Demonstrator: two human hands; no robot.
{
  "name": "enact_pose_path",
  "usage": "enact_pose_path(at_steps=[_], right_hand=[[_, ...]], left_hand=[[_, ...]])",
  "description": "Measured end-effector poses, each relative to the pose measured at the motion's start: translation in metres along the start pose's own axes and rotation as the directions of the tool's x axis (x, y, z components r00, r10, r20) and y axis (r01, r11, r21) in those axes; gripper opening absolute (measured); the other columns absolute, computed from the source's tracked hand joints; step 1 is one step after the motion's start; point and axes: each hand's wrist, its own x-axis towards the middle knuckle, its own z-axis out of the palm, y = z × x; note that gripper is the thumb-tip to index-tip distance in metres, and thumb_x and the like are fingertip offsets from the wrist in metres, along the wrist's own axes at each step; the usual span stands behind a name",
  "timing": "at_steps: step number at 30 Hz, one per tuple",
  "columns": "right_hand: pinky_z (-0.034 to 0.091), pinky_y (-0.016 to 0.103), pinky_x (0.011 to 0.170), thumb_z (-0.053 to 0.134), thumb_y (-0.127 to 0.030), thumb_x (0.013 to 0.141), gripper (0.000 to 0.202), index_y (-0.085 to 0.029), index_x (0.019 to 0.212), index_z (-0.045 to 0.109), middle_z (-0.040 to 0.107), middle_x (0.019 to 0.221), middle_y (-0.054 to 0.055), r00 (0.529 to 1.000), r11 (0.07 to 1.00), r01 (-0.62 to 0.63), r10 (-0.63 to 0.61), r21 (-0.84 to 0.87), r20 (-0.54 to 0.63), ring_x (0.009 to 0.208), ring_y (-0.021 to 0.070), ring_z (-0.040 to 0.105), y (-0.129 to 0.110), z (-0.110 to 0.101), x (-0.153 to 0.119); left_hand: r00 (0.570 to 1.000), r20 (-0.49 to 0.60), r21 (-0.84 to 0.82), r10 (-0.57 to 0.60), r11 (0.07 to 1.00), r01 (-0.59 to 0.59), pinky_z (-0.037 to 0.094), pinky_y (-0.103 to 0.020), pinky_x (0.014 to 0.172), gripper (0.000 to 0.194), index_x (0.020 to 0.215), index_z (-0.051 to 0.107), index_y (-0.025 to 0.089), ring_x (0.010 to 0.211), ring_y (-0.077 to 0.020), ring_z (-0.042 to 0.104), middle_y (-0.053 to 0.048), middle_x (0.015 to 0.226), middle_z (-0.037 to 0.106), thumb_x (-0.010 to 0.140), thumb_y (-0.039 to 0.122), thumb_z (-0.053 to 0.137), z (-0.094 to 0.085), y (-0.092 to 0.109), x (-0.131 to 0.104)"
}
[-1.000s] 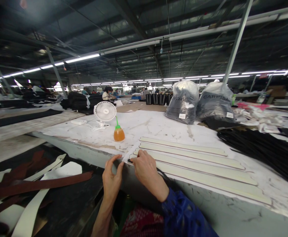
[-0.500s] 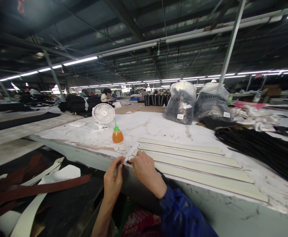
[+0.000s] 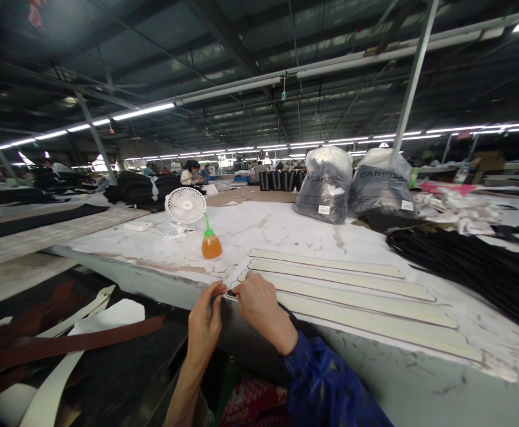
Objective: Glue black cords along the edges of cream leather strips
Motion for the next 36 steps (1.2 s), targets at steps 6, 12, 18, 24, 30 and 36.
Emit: enact_pose_path(at_steps=[6, 12, 18, 24, 30, 36], right_hand=[[0.043, 0.029, 0.072, 0.045, -0.021, 0.089, 0.03, -0.027, 0.105, 0.07, 0.061, 0.098, 0.008, 1.0, 1.0, 0.006, -0.006, 0.016, -0.004, 0.094, 0.0202, 0.058, 0.002, 0.003, 0.001], [0.043, 0.029, 0.073, 0.044, -0.021, 0.09, 0.032, -0.029, 0.106, 0.07, 0.061, 0.098, 0.008, 1.0, 1.0, 0.005, -0.005, 0.007, 0.004, 0.093, 0.0203, 0.058, 0.0, 0.0, 0.001], [0.043, 0.028, 0.072, 0.047, -0.02, 0.088, 0.03, -0.029, 0.107, 0.069, 0.063, 0.094, 0.007, 1.0, 0.999, 0.022, -0.022, 0.023, -0.011, 0.09, 0.0197, 0.06, 0.003, 0.001, 0.002], [0.042, 0.027, 0.081, 0.058, -0.02, 0.082, 0.032, -0.021, 0.113, 0.066, 0.068, 0.096, 0.005, 0.997, 0.973, -0.057, 0.069, 0.224, -0.044, 0.089, 0.0175, 0.06, 0.035, -0.018, -0.012], [0.041, 0.026, 0.072, 0.053, -0.019, 0.087, 0.026, -0.032, 0.097, 0.074, 0.066, 0.092, 0.003, 0.981, 0.979, -0.171, 0.179, 0.11, -0.071, 0.084, 0.0173, 0.062, 0.06, -0.045, -0.051], [0.038, 0.024, 0.064, 0.049, -0.017, 0.088, 0.035, -0.039, 0.101, 0.072, 0.063, 0.092, 0.001, 0.98, 0.982, -0.183, 0.185, 0.039, -0.067, 0.083, 0.0152, 0.062, 0.061, -0.035, -0.066]], left_hand=[[0.999, -0.034, -0.031, -0.037, 0.999, 0.036, 0.05, -0.035, 0.09, 0.025, 0.114, 0.053, 0.018, 0.1, -0.0185, 0.063, -0.01, 0.106, 0.065, 0.093, 0.021, 0.039, -0.004, -0.001, 0.002], [0.998, 0.023, 0.01, 0.058, 0.998, -0.058, 0.047, -0.037, 0.095, 0.026, 0.111, 0.056, 0.019, 0.107, -0.0198, 0.059, -0.009, 0.107, 0.065, 0.093, 0.019, 0.037, -0.009, 0.002, 0.006], [0.982, 0.104, 0.07, 0.158, 0.984, -0.166, 0.041, -0.047, 0.104, 0.032, 0.117, 0.053, 0.018, 0.098, -0.0194, 0.064, -0.007, 0.093, 0.069, 0.093, 0.015, 0.033, -0.003, -0.003, 0.006], [0.977, 0.117, 0.12, 0.181, 0.974, -0.195, 0.04, -0.047, 0.104, 0.034, 0.118, 0.054, 0.018, 0.095, -0.0189, 0.064, -0.005, 0.089, 0.068, 0.091, 0.011, 0.033, -0.002, -0.003, 0.01], [0.958, 0.184, 0.18, 0.22, 0.951, -0.253, 0.037, -0.048, 0.106, 0.045, 0.118, 0.059, 0.023, 0.092, -0.0175, 0.062, -0.004, 0.092, 0.066, 0.087, 0.004, 0.031, -0.003, -0.001, 0.007], [0.91, 0.291, 0.29, 0.293, 0.88, -0.377, 0.037, -0.051, 0.105, 0.057, 0.116, 0.063, 0.03, 0.095, -0.0186, 0.059, -0.004, 0.094, 0.063, 0.08, -0.002, 0.033, -0.004, -0.013, 0.007]])
